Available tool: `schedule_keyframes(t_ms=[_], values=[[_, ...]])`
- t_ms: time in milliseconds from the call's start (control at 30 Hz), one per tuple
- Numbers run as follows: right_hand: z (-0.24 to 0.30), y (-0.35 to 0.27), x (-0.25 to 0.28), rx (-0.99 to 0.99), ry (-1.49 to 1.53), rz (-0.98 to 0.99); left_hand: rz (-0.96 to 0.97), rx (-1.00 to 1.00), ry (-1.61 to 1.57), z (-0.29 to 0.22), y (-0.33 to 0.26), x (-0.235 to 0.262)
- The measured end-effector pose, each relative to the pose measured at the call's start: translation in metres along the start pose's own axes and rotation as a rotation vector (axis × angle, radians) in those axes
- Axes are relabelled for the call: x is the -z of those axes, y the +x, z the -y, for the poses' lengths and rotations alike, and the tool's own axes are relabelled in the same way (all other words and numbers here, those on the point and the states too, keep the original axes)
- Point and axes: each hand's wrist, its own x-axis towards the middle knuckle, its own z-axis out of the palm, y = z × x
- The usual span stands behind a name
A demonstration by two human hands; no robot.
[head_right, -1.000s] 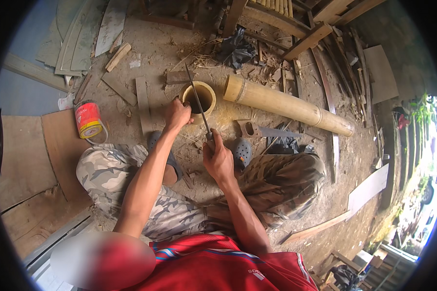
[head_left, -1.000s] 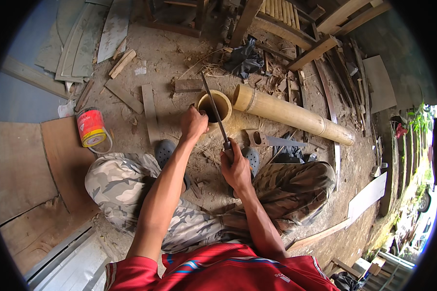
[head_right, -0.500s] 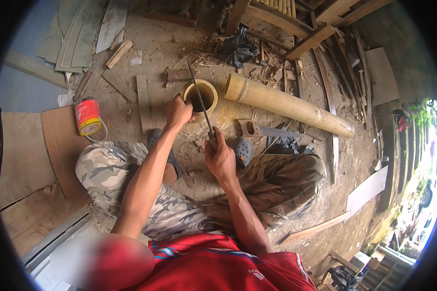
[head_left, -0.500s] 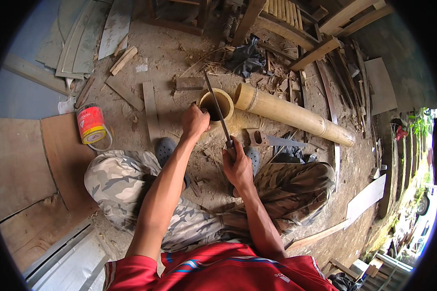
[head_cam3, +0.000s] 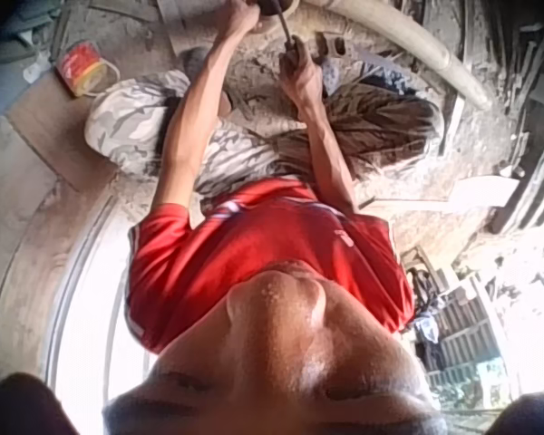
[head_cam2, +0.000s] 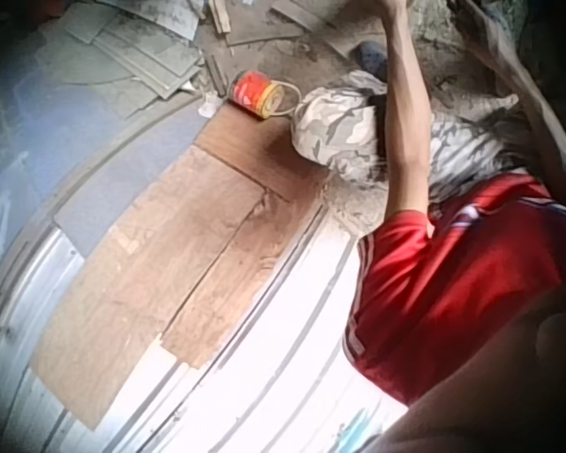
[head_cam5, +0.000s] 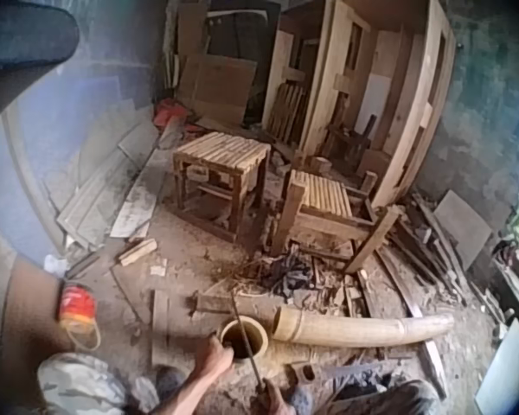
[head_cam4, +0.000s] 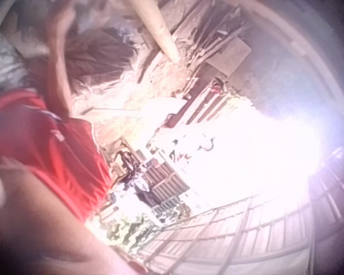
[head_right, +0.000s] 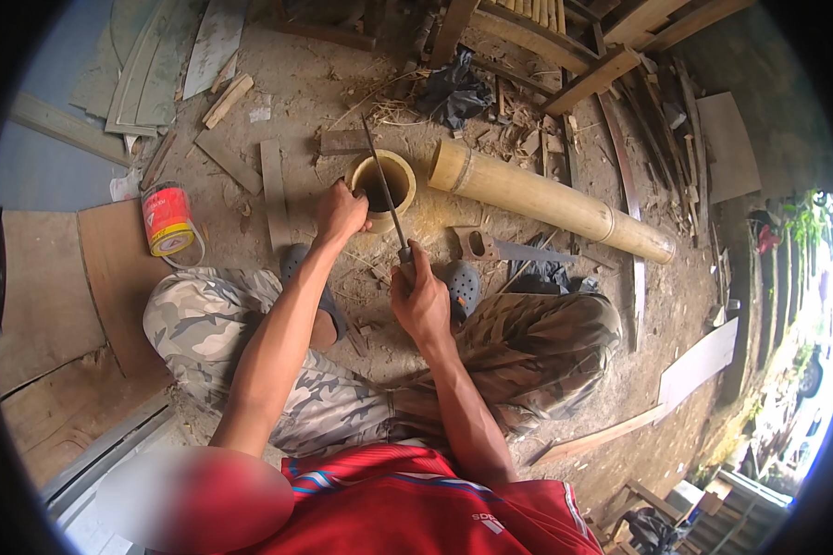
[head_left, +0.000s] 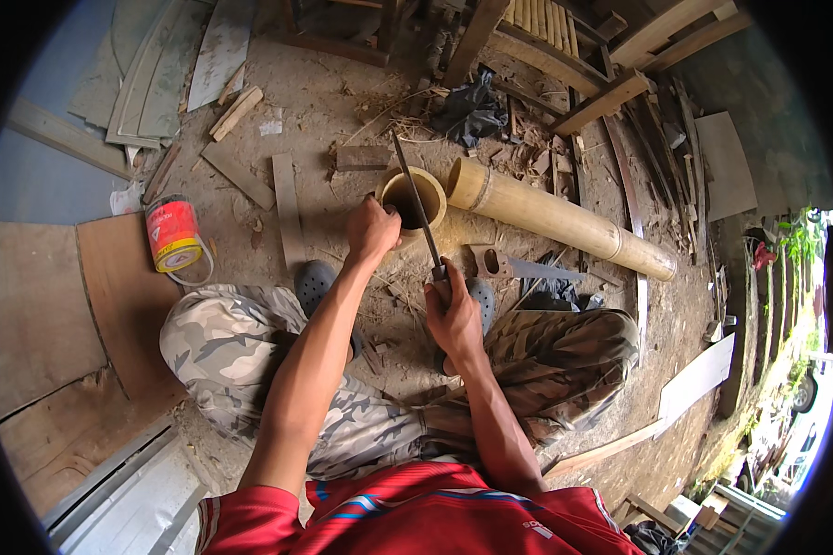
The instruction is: The person cuts a section from a bamboo pole using a knife, then splits the section lengthwise with a chisel and hammer. The split halves are separated and set aside.
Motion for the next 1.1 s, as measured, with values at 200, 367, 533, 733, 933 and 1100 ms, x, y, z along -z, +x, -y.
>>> schedule_keyframes(t_ms=[200,367,533,733,933,1100], values=[[-0.0016,-0.0007,-0.0012,0.012,0.001,-0.005,-0.01,-0.011,0.004,0.0058,0.0043,-0.0029],[0.0018,-0.0004,-0.0001,-0.003,-0.002,0.006,-0.004,-0.024,-0.015,0.0045,0.0029,-0.0017],[0.0019,-0.0005,0.0002,-0.001,-0.003,0.009,-0.008,-0.018,-0.021,0.0043,0.0028,-0.0021],[0.0019,0.0003,-0.0001,-0.007,-0.008,0.014,-0.016,-0.036,-0.028,0.007,0.0045,-0.0032],[-0.0023,0.0001,-0.0017,-0.007,0.005,-0.005,-0.007,-0.036,0.002,0.0066,0.0057,-0.0036],[-0.0034,0.0049,0.006,-0.042,-0.035,0.033,-0.001,-0.034,0.026,0.0084,0.0078,-0.0027]])
